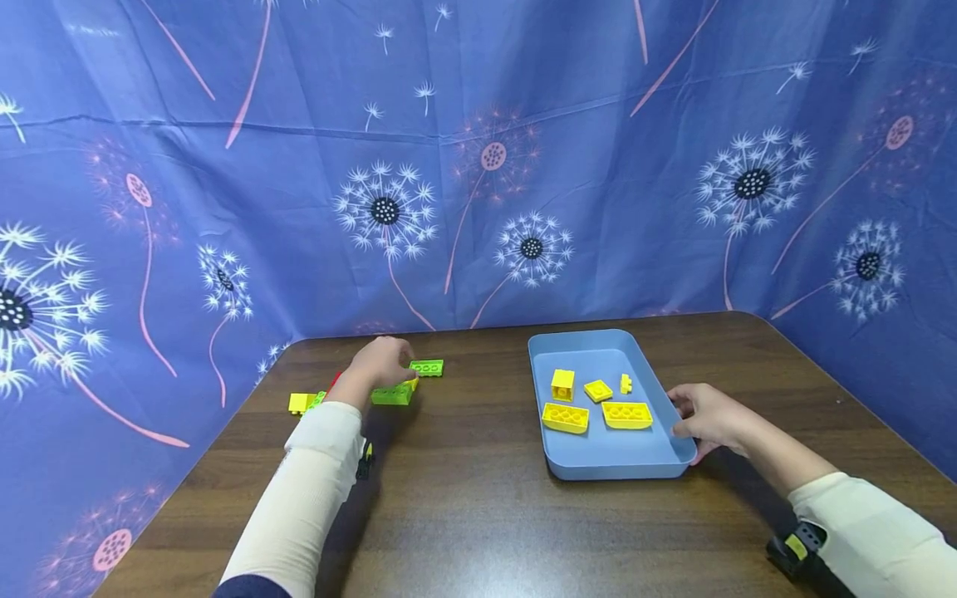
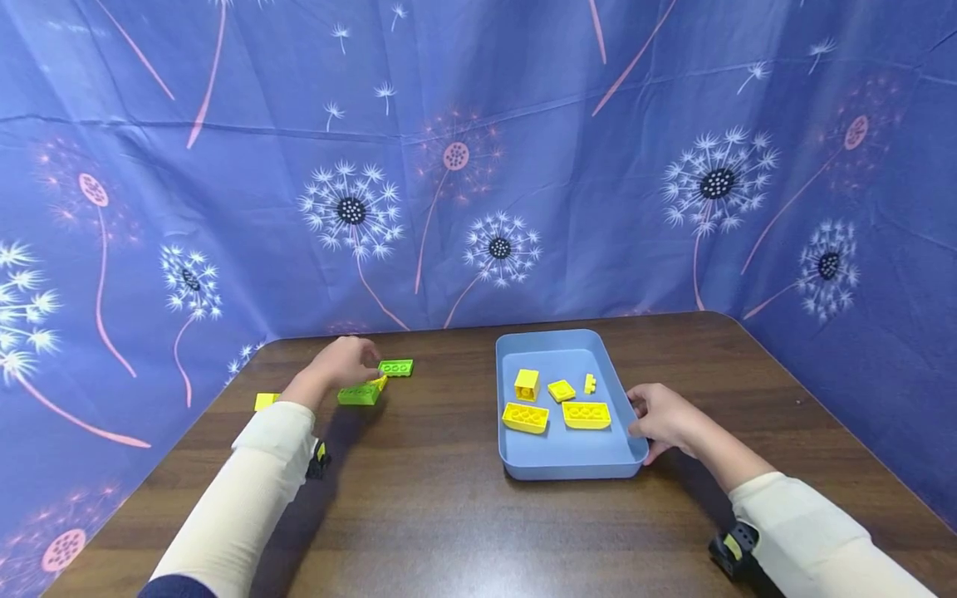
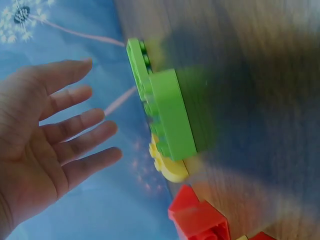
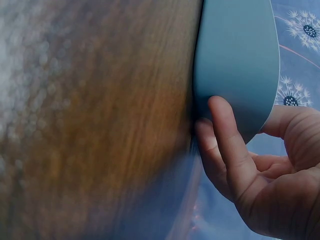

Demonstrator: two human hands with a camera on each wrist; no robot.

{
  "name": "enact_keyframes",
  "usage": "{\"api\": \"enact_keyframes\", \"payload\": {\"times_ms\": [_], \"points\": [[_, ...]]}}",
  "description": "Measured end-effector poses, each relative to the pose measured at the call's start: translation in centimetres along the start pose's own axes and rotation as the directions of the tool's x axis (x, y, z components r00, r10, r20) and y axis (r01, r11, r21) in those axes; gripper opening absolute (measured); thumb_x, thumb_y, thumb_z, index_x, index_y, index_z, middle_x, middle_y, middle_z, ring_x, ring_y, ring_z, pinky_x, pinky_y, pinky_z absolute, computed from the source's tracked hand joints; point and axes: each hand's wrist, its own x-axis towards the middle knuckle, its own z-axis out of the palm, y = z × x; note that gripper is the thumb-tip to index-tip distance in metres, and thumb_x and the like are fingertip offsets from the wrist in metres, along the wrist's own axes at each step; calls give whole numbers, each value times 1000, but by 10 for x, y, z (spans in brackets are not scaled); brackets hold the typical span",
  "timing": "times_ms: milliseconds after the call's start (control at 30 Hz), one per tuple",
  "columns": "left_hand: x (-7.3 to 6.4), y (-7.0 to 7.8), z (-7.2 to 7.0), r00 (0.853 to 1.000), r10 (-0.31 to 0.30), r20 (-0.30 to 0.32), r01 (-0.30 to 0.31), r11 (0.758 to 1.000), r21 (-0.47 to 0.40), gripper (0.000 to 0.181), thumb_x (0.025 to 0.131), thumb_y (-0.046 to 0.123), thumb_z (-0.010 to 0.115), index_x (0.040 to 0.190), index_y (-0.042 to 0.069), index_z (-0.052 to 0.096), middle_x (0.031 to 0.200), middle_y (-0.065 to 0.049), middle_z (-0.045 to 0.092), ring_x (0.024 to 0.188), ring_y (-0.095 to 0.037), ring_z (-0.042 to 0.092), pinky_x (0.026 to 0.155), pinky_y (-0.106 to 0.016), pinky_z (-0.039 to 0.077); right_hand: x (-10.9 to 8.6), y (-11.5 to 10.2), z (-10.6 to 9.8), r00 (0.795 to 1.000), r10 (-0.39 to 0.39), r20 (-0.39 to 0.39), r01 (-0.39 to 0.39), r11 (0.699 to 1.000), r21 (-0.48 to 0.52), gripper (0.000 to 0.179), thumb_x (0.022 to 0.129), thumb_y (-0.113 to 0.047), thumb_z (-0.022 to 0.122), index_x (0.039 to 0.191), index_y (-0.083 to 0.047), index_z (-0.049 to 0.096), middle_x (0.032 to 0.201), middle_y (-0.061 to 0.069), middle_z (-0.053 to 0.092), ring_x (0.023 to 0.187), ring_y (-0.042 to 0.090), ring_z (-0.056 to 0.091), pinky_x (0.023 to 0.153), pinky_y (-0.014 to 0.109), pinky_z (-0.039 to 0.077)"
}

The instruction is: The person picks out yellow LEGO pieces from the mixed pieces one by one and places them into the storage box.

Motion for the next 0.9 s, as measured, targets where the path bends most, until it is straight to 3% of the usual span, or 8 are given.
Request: {"api": "enact_keyframes", "payload": {"times_ms": [167, 300, 533, 667, 900], "points": [[6, -17, -3, 997, -82, -11, 81, 996, -35, 34, 89, 23, 70, 115, 1, 67, 116, -15, 66, 110, -36, 59, 92, -50, 47, 0, 0, -1, 1000, -10, -2, 10, 1000, 4, 59, 83, 11, 61, 132, 23, 31, 102, 28, 53, 74, 25, 64, 57, 42, 58], [10, -31, 0, 988, -152, -9, 151, 987, -59, 38, 91, 21, 67, 121, -1, 63, 121, -20, 62, 115, -39, 55, 96, -51, 45, -1, 2, 1, 1000, -7, -1, 7, 1000, -1, 57, 82, 10, 62, 131, 22, 34, 101, 27, 54, 73, 25, 65, 56, 42, 58], [15, -50, 10, 962, -272, 24, 273, 955, -120, 45, 91, 14, 64, 133, -1, 56, 132, -25, 53, 123, -45, 46, 100, -54, 40, -1, 4, 1, 1000, -18, -8, 18, 1000, -15, 57, 80, 9, 64, 129, 22, 37, 104, 27, 55, 75, 26, 65, 55, 42, 57], [16, -55, 16, 961, -271, 53, 275, 955, -108, 48, 90, 4, 59, 137, -1, 52, 136, -27, 50, 126, -46, 44, 101, -54, 40, 0, 4, 1, 1000, 5, -4, -5, 1000, -15, 59, 81, 10, 64, 131, 22, 35, 107, 30, 53, 77, 26, 65, 56, 42, 58], [14, -59, 25, 969, -233, 76, 239, 969, -67, 44, 84, -10, 55, 126, -2, 62, 127, -23, 59, 117, -39, 54, 99, -48, 44, 0, 1, 3, 1000, -10, -8, 10, 1000, -4, 58, 82, 10, 63, 130, 23, 34, 106, 31, 54, 74, 26, 66, 56, 42, 58]]}}
